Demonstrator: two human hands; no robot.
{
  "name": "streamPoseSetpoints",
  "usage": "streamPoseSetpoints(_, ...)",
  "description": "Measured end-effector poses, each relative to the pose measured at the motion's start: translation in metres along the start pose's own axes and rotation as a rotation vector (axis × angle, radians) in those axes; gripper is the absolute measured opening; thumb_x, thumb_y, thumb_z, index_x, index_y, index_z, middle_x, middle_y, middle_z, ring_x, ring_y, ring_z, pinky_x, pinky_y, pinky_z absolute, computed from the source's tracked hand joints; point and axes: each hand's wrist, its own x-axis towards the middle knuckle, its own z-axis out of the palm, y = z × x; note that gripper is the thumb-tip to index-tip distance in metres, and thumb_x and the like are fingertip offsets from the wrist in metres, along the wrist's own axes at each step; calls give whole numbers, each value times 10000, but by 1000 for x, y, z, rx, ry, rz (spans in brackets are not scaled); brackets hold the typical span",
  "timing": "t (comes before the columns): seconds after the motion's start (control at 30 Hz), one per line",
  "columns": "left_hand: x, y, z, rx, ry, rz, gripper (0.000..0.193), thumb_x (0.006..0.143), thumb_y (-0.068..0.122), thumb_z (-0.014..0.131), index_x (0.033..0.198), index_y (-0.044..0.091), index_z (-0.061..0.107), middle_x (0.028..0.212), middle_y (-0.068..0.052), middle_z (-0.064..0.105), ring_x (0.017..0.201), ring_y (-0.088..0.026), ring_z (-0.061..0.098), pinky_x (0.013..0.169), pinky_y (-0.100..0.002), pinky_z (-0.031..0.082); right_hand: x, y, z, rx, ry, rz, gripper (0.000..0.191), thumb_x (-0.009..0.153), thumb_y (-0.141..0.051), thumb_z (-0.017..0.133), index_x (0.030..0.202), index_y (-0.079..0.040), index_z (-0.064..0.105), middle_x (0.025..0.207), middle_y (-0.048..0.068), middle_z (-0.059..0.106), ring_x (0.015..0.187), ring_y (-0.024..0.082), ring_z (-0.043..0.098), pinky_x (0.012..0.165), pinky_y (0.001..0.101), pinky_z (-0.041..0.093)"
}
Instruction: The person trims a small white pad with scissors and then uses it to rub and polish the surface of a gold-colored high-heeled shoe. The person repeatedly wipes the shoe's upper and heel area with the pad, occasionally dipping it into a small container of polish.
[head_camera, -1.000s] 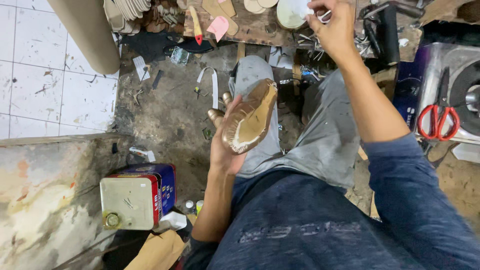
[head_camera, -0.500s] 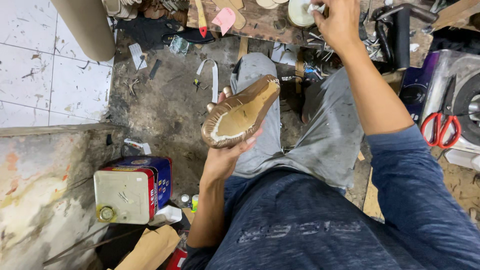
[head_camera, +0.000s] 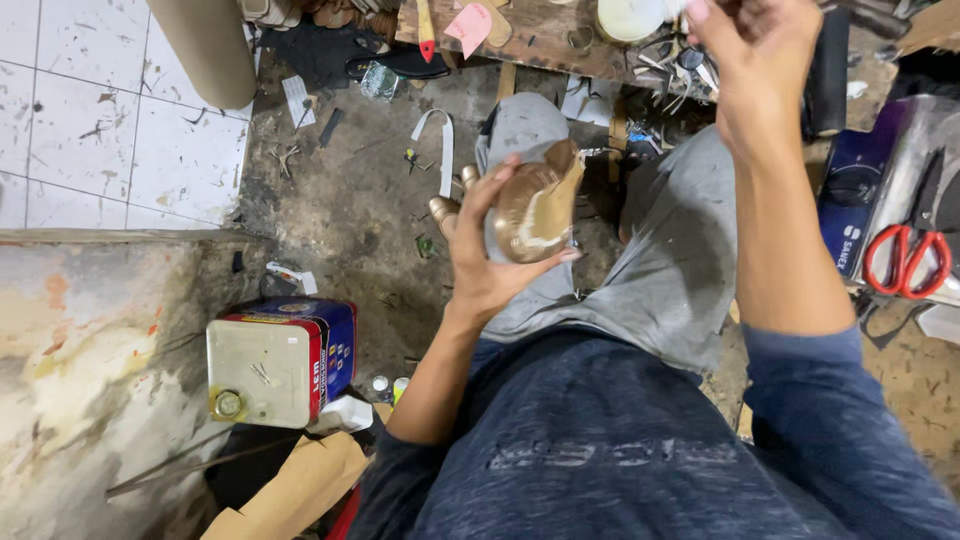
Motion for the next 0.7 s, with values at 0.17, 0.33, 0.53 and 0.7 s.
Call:
streamPoseSetpoints(0.17, 18, 11, 39, -96, 41, 183, 965, 744, 181, 1021, 1484, 167, 402, 1576, -130, 480, 1436, -285, 515, 1220, -395, 470, -86, -105, 21, -79, -114, -173, 198, 985, -62, 751, 1146, 16, 666, 1101, 64, 693, 956, 119, 681, 864, 240, 566)
streamPoseSetpoints(0.33, 36, 25, 58, -48, 15, 374, 913, 797, 94, 978, 1490, 221, 397, 1549, -97, 485, 1451, -308, 503, 1258, -484, 409, -118, -147, 25, -225, -136, -224, 231, 951, 12, 764, 1170, 41, 695, 1149, 133, 687, 965, 143, 678, 811, 212, 543)
streamPoseSetpoints(0.53, 39, 37, 64, -11, -29, 449, 871, 828, 47, 915, 1496, 225, 385, 1561, -97, 466, 1478, -315, 487, 1281, -499, 362, -116, -144, 16, -411, -69, -202, 257, 862, 61, 801, 1110, 61, 732, 1019, 142, 711, 779, 111, 621, 604, 201, 426)
streamPoseSetpoints(0.7, 38, 39, 66, 26, -52, 443, 889, 818, 49, 922, 1506, 224, 387, 1562, -101, 464, 1497, -327, 482, 1272, -501, 372, -124, -147, 6, -383, -163, -251, 257, 956, 71, 812, 1201, 44, 738, 1114, 133, 708, 845, 96, 643, 657, 170, 462)
